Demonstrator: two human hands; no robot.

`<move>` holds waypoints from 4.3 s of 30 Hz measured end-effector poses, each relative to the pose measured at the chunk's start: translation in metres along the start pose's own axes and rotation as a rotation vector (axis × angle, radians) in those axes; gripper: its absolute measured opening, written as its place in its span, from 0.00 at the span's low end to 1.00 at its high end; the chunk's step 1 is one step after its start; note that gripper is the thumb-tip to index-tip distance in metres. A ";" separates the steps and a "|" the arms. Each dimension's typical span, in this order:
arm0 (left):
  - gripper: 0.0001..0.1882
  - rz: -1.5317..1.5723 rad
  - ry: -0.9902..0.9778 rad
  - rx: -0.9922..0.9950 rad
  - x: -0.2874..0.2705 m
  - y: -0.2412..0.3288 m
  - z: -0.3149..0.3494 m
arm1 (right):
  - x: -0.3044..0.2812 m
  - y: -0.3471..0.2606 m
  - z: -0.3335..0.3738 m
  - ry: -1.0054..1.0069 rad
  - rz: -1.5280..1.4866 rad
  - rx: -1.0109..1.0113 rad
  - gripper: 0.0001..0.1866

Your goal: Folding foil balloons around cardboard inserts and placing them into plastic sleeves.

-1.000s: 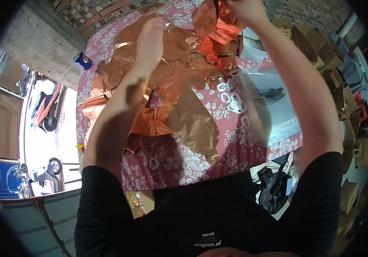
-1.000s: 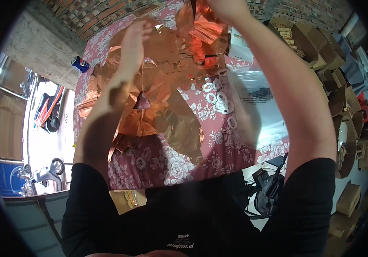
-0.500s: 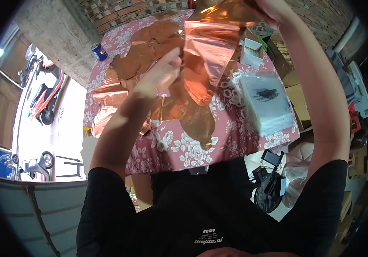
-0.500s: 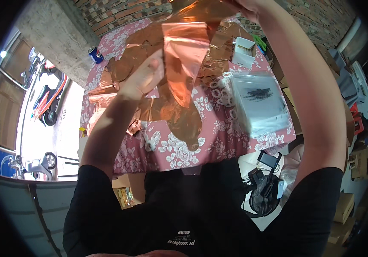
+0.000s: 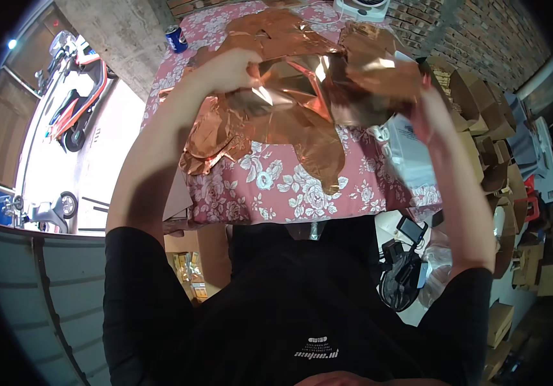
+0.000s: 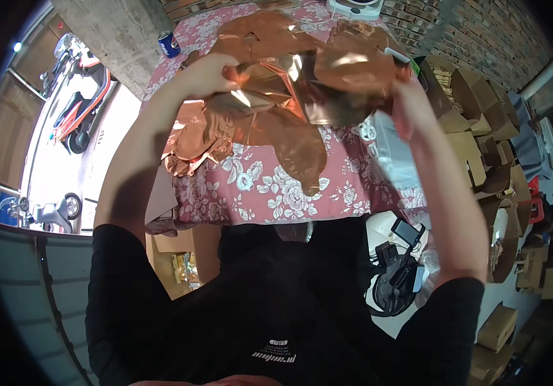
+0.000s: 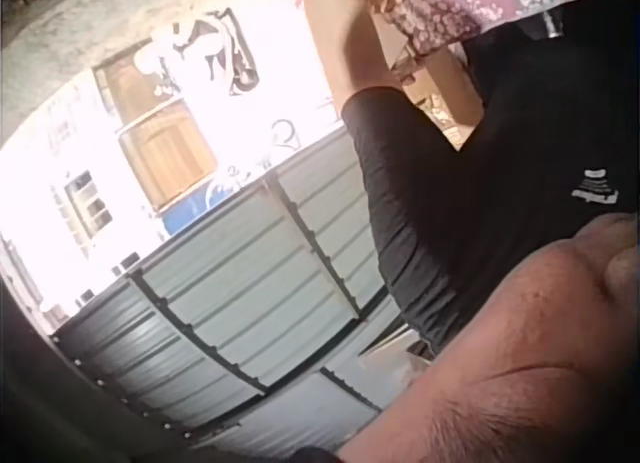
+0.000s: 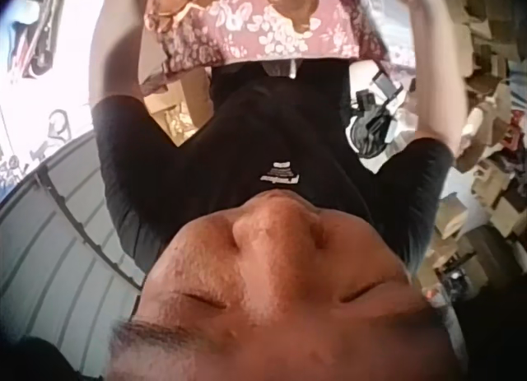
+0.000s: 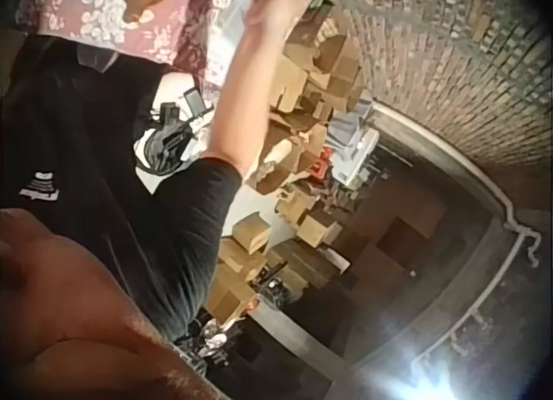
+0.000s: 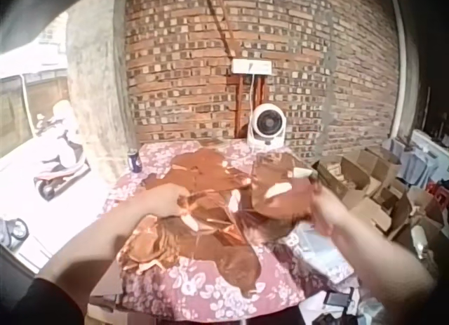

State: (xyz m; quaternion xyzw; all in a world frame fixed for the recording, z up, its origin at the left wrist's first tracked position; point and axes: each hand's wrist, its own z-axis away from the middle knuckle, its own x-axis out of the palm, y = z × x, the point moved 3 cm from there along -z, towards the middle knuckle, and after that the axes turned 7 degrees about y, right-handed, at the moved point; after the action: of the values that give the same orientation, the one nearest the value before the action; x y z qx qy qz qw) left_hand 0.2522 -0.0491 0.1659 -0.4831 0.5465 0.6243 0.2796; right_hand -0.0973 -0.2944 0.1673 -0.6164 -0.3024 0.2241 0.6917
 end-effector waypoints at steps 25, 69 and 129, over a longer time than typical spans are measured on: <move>0.16 0.546 0.367 -0.153 0.007 -0.005 -0.015 | 0.088 0.129 0.173 0.113 0.265 -0.272 0.09; 0.22 -0.189 0.603 0.145 0.134 0.043 0.096 | 0.058 0.133 0.161 -0.296 1.194 -0.607 0.41; 0.20 -0.241 0.458 -0.092 0.157 0.046 0.119 | 0.074 0.134 0.134 -0.421 1.189 -0.604 0.32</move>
State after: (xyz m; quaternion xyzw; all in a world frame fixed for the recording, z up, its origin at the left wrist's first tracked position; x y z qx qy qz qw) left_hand 0.1169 0.0251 0.0347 -0.6857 0.5049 0.4852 0.1986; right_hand -0.1290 -0.1288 0.0535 -0.7860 -0.0906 0.5854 0.1768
